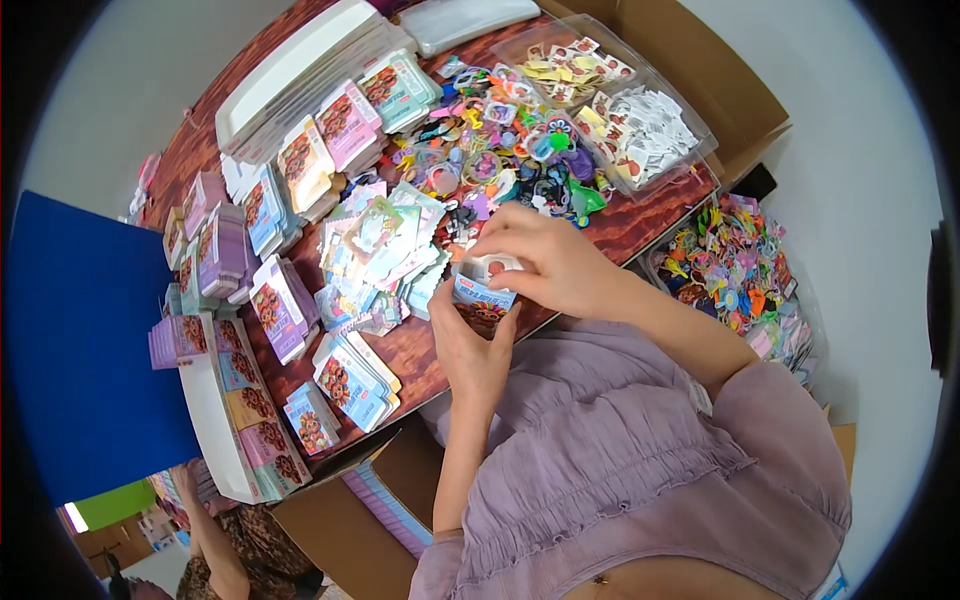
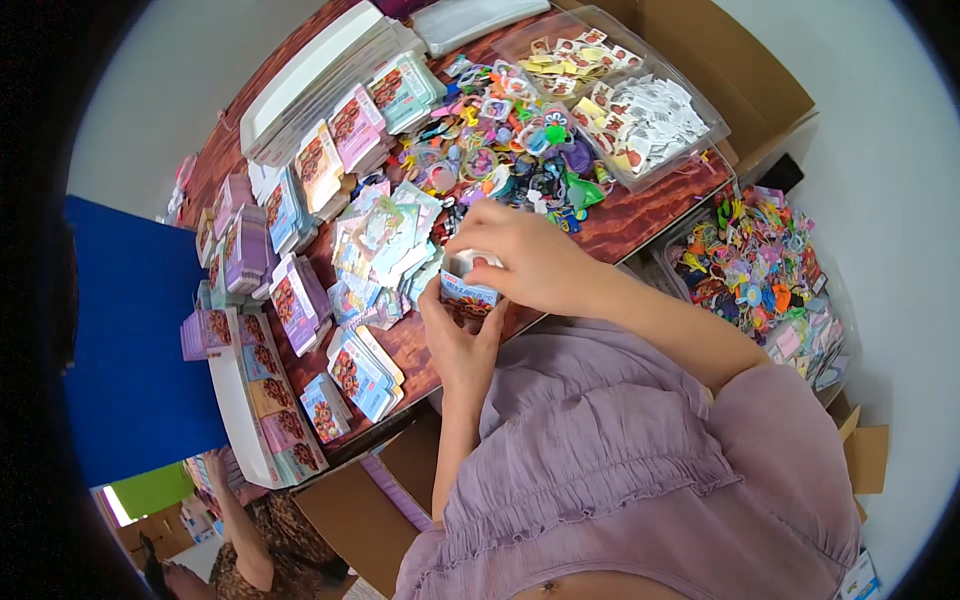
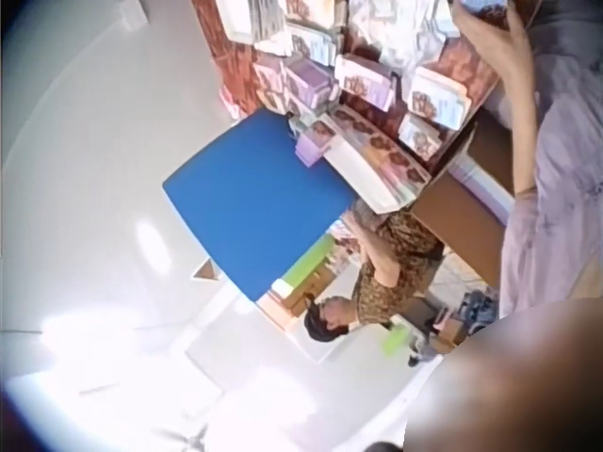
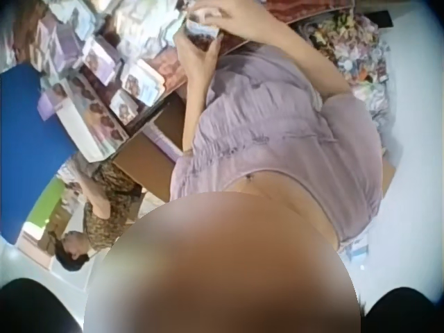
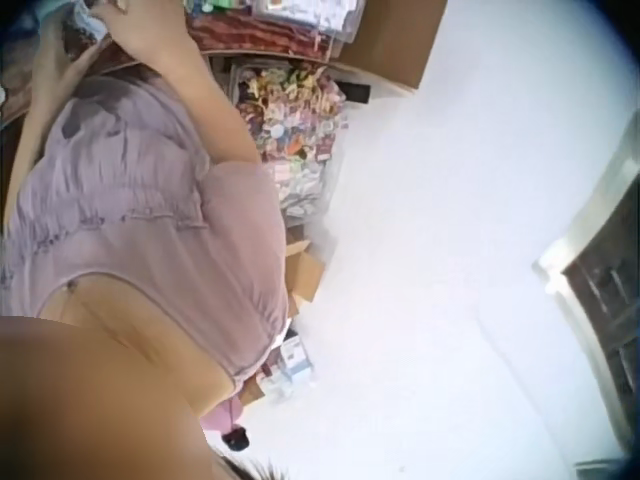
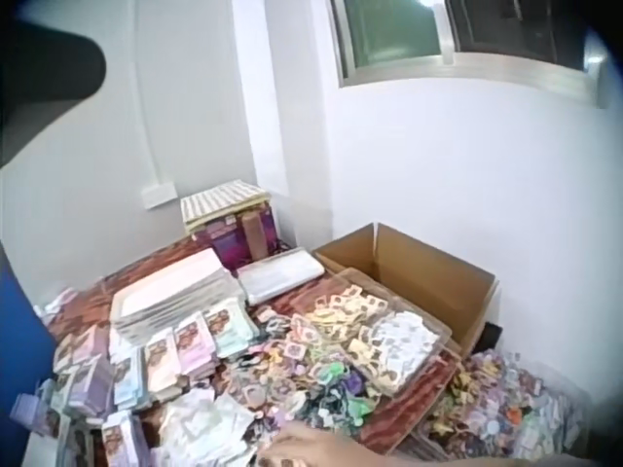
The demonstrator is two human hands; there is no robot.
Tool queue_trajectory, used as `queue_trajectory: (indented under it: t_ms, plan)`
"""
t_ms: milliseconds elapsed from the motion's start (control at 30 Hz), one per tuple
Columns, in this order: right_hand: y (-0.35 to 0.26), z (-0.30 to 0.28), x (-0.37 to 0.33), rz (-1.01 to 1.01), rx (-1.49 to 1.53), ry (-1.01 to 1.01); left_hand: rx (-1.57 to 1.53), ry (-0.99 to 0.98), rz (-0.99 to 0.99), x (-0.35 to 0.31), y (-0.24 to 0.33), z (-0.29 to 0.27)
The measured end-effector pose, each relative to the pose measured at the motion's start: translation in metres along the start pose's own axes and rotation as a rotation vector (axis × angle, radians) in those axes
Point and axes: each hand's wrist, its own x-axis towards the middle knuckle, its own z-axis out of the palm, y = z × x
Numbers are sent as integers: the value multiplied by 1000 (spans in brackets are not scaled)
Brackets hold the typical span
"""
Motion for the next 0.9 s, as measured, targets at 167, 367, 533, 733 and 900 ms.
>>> queue_trajectory:
  t_ms: [167, 367, 533, 733, 900]
  plan:
    - [-1, 9, -19, -33, 92, 157, -230, 97, -106, -3, 5, -4]
    - [5, 23, -29, 242, 359, 84, -505, 8, -171, -11, -2, -6]
    - [19, 20, -32, 226, 610, 141, -612, -44, -91, -12, 3, -19]
    - [22, 20, -44, 189, 634, 73, -824, -287, -135, -8, -4, -32]
    - [13, 17, -44, 181, 533, 96, -683, -249, -153, -11, -3, -30]
